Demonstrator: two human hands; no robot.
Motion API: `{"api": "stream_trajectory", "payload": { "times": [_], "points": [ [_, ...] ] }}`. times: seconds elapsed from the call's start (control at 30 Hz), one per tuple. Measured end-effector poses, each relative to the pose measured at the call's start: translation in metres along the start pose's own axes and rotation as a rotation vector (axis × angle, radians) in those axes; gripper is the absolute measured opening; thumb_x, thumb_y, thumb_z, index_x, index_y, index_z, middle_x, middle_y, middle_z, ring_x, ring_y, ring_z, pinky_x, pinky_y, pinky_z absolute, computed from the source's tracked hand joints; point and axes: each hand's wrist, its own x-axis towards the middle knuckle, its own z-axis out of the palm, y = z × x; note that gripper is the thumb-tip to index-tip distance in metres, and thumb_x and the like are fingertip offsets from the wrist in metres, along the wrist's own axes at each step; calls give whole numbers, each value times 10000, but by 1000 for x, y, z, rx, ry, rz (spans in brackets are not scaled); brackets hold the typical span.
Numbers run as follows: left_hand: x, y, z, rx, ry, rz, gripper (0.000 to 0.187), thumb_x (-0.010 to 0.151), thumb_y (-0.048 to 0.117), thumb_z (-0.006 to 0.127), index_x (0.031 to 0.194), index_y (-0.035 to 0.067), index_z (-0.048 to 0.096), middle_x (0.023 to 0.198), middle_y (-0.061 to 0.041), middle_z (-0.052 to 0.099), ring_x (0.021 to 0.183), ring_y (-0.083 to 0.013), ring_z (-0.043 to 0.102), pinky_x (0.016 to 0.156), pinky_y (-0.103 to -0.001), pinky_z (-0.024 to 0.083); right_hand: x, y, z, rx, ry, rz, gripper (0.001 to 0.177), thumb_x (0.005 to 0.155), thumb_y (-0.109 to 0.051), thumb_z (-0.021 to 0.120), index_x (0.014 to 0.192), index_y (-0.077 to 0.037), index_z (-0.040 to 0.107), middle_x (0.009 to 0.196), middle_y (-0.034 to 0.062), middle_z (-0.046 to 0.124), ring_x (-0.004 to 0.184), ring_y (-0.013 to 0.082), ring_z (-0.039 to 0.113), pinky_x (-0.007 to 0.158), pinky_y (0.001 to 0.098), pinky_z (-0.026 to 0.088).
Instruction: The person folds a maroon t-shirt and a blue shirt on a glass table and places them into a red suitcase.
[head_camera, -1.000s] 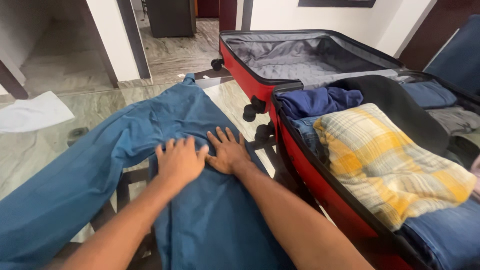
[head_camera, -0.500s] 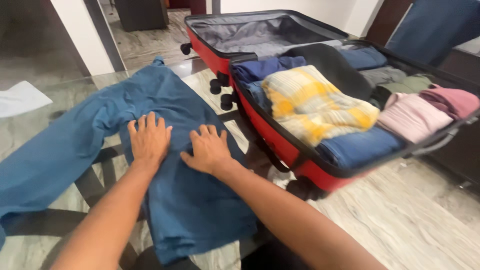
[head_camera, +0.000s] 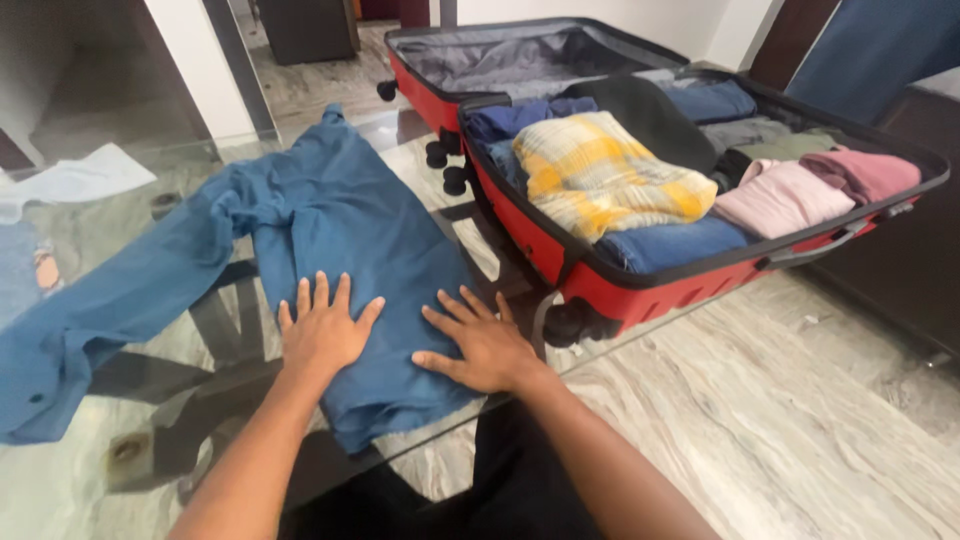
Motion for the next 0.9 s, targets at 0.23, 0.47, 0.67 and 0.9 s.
{"api": "stream_trajectory", "payload": {
  "times": [0.23,0.47,0.67,0.9],
  "points": [
    [-2,-3,-4,-22,-35,3,857,906,770,411,1573,233,371,1675,-121,228,1556,-312,167,1221,-575,119,-1,1,-2,-2,2,-12,887,838,-787,502,1523,-225,474,1656,77,315,1562,309,176,1208,668,42],
    [2,-9,-1,-58,-5,19,861,878,776,469,1548,236,433,1662,-136,278,1548,-308,204,1219,-575,140,-1,0,0,3,5,-6,901,825,-798,506,1514,-216,488,1653,76,332,1563,306,180,1212,666,41],
    [2,-9,-3,-70,-27,10,854,875,769,490,1544,242,433,1661,-129,273,1555,-300,190,1224,-571,129,1,2,1,8,-8,1,912,816,-807,506,1520,-227,481,1652,69,328,1563,304,171,1217,665,26],
    [3,-10,-2,-63,-38,11,857,880,770,483,1550,239,423,1663,-134,264,1554,-307,183,1225,-577,124,3,1,2,13,-30,24,934,798,-832,490,1518,-238,474,1656,61,313,1567,291,154,1222,651,15]
  ]
}}
